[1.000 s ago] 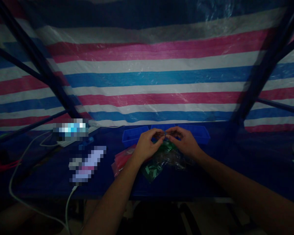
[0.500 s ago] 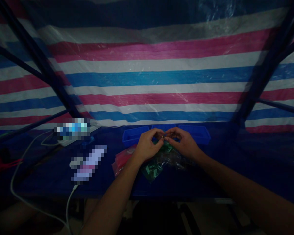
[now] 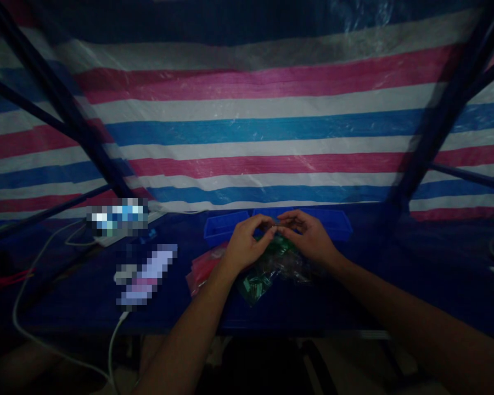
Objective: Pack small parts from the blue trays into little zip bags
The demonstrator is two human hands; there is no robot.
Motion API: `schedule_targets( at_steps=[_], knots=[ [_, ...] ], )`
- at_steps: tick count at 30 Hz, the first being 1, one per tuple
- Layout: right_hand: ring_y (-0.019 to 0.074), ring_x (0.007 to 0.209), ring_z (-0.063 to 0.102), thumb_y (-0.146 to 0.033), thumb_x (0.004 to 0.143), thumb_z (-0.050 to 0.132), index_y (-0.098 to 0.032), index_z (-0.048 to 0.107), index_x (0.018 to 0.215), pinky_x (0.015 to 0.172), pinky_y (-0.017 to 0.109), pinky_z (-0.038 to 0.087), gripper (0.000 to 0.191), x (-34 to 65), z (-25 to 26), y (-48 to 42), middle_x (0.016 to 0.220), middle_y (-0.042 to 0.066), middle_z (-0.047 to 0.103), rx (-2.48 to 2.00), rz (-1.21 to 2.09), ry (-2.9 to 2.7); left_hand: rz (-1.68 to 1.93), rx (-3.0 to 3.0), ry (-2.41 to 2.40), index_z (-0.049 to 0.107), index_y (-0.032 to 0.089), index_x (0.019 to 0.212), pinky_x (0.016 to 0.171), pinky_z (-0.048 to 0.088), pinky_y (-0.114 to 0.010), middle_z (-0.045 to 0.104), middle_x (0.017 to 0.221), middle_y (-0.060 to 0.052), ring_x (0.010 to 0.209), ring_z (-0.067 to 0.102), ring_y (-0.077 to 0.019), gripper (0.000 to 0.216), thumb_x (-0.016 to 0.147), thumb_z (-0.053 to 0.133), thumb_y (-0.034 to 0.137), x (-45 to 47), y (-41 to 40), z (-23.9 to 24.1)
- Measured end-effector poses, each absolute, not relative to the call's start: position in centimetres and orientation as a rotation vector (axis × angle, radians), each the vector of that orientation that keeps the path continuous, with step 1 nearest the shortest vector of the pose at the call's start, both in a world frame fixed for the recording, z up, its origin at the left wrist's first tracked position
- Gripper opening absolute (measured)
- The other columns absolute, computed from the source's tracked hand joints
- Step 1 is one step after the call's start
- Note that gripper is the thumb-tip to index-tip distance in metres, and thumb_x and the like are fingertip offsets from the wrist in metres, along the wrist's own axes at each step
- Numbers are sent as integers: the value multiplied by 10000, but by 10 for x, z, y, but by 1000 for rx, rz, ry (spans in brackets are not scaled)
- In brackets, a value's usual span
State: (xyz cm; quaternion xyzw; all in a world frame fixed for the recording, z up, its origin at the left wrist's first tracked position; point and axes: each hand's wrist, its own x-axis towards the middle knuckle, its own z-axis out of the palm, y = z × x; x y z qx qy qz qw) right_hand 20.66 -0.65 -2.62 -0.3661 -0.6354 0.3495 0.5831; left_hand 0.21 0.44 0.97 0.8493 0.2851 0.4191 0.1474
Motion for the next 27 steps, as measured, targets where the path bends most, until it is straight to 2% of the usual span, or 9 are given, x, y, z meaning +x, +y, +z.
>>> schedule_targets(
  at_steps=[7,9,14,17,22,25,27],
  knots=[
    [249,980,739,-407,837,800,-249,694,1108,912,417,596,331,207,-19,-7,1024,61,767,-895,700,-1474,1294,2412,862,684,199,1043,892,543,-335,748,1017,-45,947,701,-191,118,973,601,247,1,5,10],
    [246,951,739,-386,865,772,-255,675,1124,888,414,593,306,216,-13,-7,1012,55,762,-933,526,-1500,1320,2430,914,682,200,1040,902,539,-339,749,1033,-47,963,699,-194,117,979,592,241,0,7,9],
    [247,885,692,-298,920,680,-247,723,1019,849,421,551,119,252,12,-7,972,58,732,-1077,-223,-1681,1329,2499,1071,664,196,1004,888,530,-335,733,983,-40,932,691,-195,83,960,593,188,-3,12,4],
    [250,894,673,-258,936,639,-229,707,992,863,419,538,93,268,24,-6,949,72,714,-1098,-436,-1663,1335,2511,1102,660,199,994,877,528,-332,727,969,-36,930,686,-196,86,950,594,167,-4,15,2],
    [273,948,651,-240,949,596,-215,697,982,905,445,521,110,280,21,2,942,89,696,-1190,-541,-1723,1382,2455,1172,659,202,991,861,534,-325,731,983,-42,924,690,-198,103,940,585,153,-6,17,3],
    [308,967,637,-314,923,643,-211,711,941,915,482,511,126,284,10,11,934,97,700,-1310,-521,-1858,1433,2403,1185,661,205,1016,866,535,-325,733,1000,-53,933,693,-201,110,983,557,214,-7,15,6],
    [312,933,635,-374,910,669,-209,715,912,903,486,511,172,283,4,14,915,95,712,-1361,-432,-1981,1475,2360,1179,653,212,1099,865,536,-323,734,1006,-57,938,695,-203,164,1019,524,271,-7,12,8]
  ],
)
